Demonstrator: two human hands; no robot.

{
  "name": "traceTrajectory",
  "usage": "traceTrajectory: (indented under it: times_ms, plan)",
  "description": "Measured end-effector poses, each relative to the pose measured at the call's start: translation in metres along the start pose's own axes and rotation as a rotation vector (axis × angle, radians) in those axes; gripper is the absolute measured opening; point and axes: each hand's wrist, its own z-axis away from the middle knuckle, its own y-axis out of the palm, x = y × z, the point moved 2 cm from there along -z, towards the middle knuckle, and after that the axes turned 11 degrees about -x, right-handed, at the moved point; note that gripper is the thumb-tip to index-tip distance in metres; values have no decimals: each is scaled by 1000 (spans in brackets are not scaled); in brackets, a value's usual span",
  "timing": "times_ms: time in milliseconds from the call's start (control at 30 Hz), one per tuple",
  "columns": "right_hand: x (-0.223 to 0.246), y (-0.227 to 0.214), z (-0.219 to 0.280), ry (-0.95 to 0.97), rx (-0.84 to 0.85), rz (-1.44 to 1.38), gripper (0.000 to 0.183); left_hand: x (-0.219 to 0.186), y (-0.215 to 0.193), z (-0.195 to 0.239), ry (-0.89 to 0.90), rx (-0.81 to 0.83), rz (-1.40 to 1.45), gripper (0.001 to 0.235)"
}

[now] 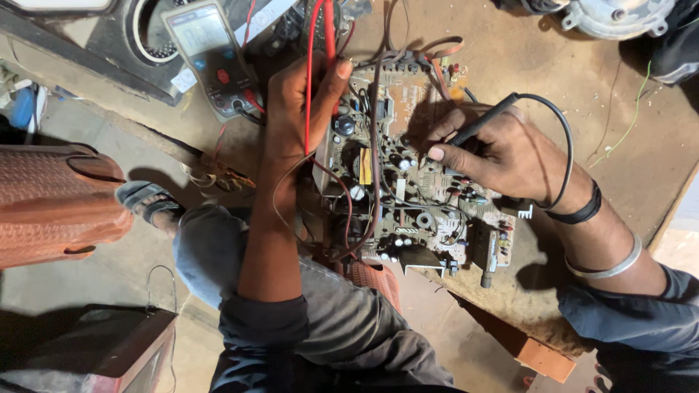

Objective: The person uses a multimeter to test various points on a circuit board. They hold the red and black probes and touch them to different components on the board to check electrical continuity or voltage.

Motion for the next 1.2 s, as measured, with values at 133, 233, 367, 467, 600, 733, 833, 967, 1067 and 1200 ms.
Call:
traceTrajectory:
  times_ms: [133,233,367,467,600,733,833,967,1067,1200]
  plan:
    - [-1,1,0,22,4,2,17,-2,1,1,0,-18,-23,37]
    - [-1,1,0,-11,-12,-10,16,-3,0,-1,16,-12,-33,35]
    - [-3,2,1,-5,-8,-10,16,-3,0,0,18,-19,-40,32]
    - [-5,1,1,16,-5,-7,16,-3,0,-1,14,-21,-34,32]
    - [-7,2,3,56,-3,-23,16,-2,1,-1,-17,-19,-22,31]
    - [-7,3,2,63,16,-35,14,-3,2,0,-33,-22,-9,31]
    - [-7,3,1,82,22,-40,13,-3,3,-1,-52,-21,27,31]
    - [-8,4,1,130,32,-83,14,-3,2,0,-59,-16,1,31]
    - [-6,1,-1,51,-2,-20,15,-6,4,-5,-69,-26,10,30]
    - [-11,4,4,223,51,-69,13,-5,2,1,-53,-26,-57,30]
